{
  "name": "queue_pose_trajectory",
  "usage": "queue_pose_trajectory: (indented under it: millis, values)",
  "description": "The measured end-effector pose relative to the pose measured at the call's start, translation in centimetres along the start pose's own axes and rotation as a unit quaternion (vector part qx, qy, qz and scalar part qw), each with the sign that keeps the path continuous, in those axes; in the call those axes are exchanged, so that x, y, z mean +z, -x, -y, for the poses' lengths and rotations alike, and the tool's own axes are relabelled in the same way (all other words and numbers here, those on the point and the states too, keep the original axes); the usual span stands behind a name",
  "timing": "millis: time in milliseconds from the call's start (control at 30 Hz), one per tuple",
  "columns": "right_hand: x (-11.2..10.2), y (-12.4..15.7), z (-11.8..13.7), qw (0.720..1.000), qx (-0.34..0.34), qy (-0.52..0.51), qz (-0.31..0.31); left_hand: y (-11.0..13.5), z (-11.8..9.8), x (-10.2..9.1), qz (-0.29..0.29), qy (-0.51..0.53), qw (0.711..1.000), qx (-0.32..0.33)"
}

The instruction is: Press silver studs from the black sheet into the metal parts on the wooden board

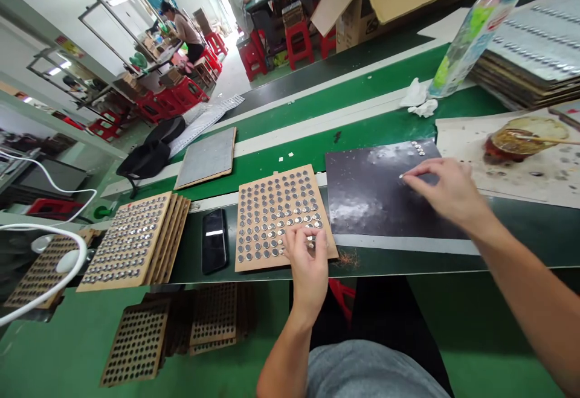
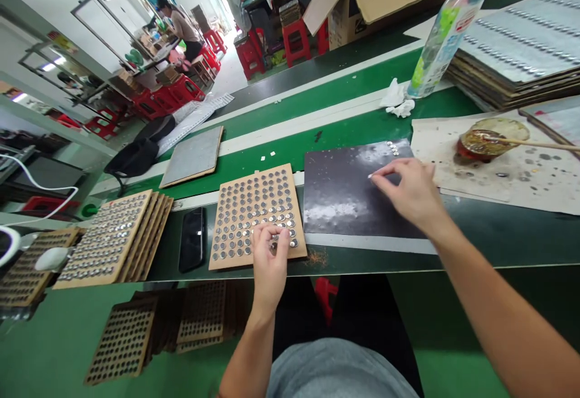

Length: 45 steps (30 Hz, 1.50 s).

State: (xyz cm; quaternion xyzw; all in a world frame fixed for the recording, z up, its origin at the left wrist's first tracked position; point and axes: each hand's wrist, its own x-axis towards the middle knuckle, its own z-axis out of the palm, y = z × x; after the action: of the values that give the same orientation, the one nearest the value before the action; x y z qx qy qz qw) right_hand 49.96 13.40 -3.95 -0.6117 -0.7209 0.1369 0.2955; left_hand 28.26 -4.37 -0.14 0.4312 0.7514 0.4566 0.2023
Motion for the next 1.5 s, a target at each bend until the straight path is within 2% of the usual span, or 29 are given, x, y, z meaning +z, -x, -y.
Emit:
queue_pose_trajectory:
  millis: [167, 233, 333, 500, 633, 733, 833, 900, 967, 1067, 1167, 1367, 1500]
  values:
    - [-0.8, 8.8, 7.7, 0.979, -0.108, -0.173, 0.030, 0.8, -1.6, 0.5, 0.075, 0.160, 0.984, -0.023]
    - [-1.2, 11.0, 10.0, 0.955, -0.131, -0.267, 0.001, 1.2, -2.0, 0.3, 0.091, 0.198, 0.975, -0.033]
    - [-1.6, 12.2, 11.6, 0.939, -0.143, -0.313, -0.014, 1.7, -2.2, -0.2, 0.103, 0.228, 0.968, -0.035]
    - [-1.6, 12.6, 12.0, 0.944, -0.163, -0.283, -0.050, 2.1, -2.3, -0.5, 0.100, 0.236, 0.966, -0.028]
    - [-1.4, 13.4, 12.4, 0.946, -0.165, -0.261, -0.095, 2.4, -2.6, -0.3, 0.077, 0.204, 0.976, 0.006]
    - [-1.5, 13.9, 12.7, 0.936, -0.124, -0.324, -0.053, 2.6, -2.9, -0.3, 0.055, 0.172, 0.983, 0.040]
    - [-1.8, 13.9, 13.1, 0.896, -0.059, -0.440, 0.015, 2.8, -2.8, -0.4, 0.045, 0.151, 0.986, 0.058]
    - [-2.0, 13.7, 13.5, 0.873, -0.026, -0.486, 0.029, 3.0, -2.7, -0.3, 0.037, 0.137, 0.987, 0.070]
    - [-2.2, 13.6, 13.8, 0.872, -0.014, -0.490, 0.022, 3.2, -2.4, -0.1, 0.024, 0.115, 0.989, 0.090]
    - [-2.3, 13.7, 14.1, 0.884, -0.025, -0.467, -0.004, 3.5, -2.2, 0.0, 0.008, 0.093, 0.989, 0.116]
    - [-2.2, 14.3, 14.2, 0.883, -0.026, -0.469, -0.013, 3.5, -2.3, 0.0, 0.008, 0.101, 0.989, 0.111]
    - [-2.2, 14.5, 14.5, 0.857, 0.022, -0.515, -0.006, 3.2, -2.5, -0.2, 0.038, 0.153, 0.986, 0.060]
    - [-2.5, 14.2, 14.7, 0.844, 0.048, -0.534, -0.004, 3.1, -2.5, -0.4, 0.040, 0.169, 0.983, 0.055]
